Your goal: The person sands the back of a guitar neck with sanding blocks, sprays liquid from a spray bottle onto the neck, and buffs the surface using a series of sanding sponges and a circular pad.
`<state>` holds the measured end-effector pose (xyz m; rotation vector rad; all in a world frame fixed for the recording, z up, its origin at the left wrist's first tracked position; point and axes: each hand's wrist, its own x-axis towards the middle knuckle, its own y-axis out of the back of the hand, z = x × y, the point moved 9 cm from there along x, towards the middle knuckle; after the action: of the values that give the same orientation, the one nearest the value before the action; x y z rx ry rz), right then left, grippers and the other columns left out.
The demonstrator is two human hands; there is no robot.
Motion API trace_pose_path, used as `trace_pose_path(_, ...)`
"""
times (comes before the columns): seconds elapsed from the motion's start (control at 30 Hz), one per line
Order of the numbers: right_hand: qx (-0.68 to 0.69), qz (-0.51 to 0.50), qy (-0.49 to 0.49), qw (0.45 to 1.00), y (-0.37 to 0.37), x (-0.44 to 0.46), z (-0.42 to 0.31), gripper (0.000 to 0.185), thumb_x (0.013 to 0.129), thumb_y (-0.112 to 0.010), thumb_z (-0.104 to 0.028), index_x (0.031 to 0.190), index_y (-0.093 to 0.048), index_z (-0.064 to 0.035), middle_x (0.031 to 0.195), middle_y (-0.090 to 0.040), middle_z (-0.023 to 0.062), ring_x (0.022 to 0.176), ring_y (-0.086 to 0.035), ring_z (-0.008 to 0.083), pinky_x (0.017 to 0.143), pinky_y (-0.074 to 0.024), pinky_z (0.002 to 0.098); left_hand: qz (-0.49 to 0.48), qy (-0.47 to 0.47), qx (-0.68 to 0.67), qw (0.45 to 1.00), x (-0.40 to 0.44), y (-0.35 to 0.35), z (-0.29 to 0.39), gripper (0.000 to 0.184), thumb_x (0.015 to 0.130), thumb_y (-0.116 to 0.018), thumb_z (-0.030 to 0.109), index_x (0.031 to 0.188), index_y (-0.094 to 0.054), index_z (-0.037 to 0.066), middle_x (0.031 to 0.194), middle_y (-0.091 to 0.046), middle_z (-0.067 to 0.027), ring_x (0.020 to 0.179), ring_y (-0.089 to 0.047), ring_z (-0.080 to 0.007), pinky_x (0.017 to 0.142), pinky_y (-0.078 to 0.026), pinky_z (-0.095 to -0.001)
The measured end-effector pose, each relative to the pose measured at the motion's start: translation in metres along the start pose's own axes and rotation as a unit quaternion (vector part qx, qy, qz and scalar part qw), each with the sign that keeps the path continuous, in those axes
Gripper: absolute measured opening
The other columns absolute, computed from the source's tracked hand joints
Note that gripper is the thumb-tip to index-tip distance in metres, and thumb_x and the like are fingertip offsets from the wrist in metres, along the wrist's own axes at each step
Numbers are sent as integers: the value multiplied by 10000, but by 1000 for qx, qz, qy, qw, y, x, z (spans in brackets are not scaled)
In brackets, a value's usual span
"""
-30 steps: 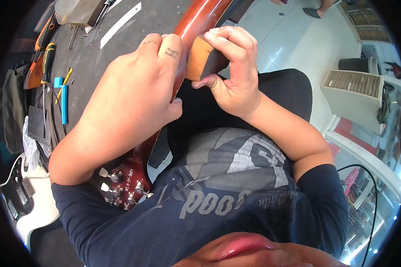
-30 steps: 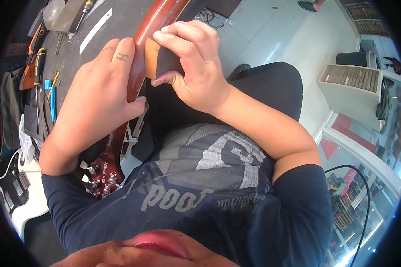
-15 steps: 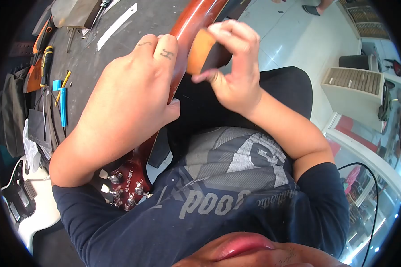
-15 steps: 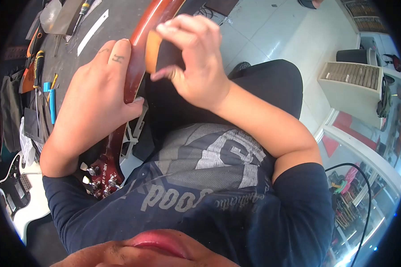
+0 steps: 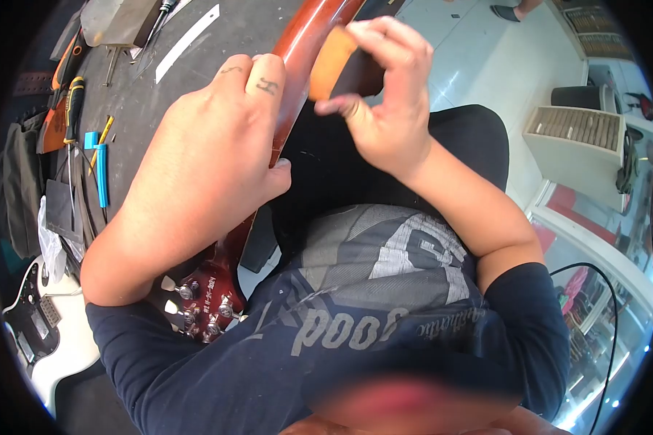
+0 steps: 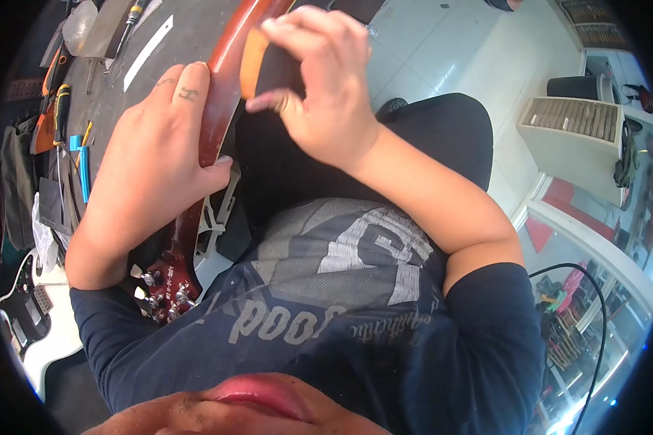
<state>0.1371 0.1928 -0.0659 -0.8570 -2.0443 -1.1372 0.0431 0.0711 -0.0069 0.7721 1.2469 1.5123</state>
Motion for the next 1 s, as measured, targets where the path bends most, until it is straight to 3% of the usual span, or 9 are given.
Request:
trace_pose_path(0.07, 54, 33, -18, 998, -3, -2, 4, 756, 782, -912, -410, 1420, -645, -105, 1364, -620, 76, 1246, -525, 333, 1104, -375, 472, 3, 0, -2, 1000, -1, 1, -1, 686, 664, -886, 106, 1230, -516, -7, 1134, -633, -224, 999, -680, -484, 847, -580, -523)
trace_pose_path(0.17, 54, -2, -19, 998, -1, -3, -15, 736, 797, -912, -396, 1415, -643, -100, 1368, -620, 77, 1250, -525, 335, 1100, -374, 467, 9, -3, -4, 1000, -1, 1, -1, 685, 664, -887, 108, 1228, -517, -7, 1132, -634, -226, 992, -682, -485, 845, -579, -524)
trace_pose_path(0.3, 42, 41, -22, 998, 1, 2, 4, 758, 780, -910, -404, 1429, -646, -116, 1355, -613, 66, 1253, -518, 329, 1094, -366, 467, -8, 4, -2, 1000, 0, 0, -1, 685, 663, -889, 112, 1225, -518, -9, 1132, -634, -229, 992, -684, -485, 847, -580, -523)
trace_pose_path(0.4, 52, -2, -15, 999, -1, 1, -14, 759, 782, -917, -379, 1434, -634, -110, 1354, -607, 73, 1257, -511, 331, 1090, -368, 466, 1, -3, 0, 1000, 0, 2, -2, 684, 663, -889, 112, 1226, -519, -8, 1130, -635, -230, 994, -685, -484, 845, -581, -523)
trace_pose_path(0.73, 45, 26, -34, 998, 2, 6, 7, 755, 774, -924, -348, 1430, -637, -111, 1361, -613, 74, 1261, -515, 335, 1112, -367, 470, -4, 7, 0, 1000, 0, -1, -1, 705, 661, -889, 108, 1250, -519, -9, 1142, -637, -228, 1002, -688, -479, 848, -584, -518)
trace_pose_path(1.0, 32, -39, -22, 998, 0, 14, -5, 673, 783, -876, -374, 1401, -707, -167, 1357, -644, 31, 1256, -551, 314, 1095, -380, 463, -8, 4, -3, 1000, -1, -1, -2, 744, 662, -897, 119, 1288, -517, -13, 1164, -638, -236, 1033, -684, -485, 871, -583, -519)
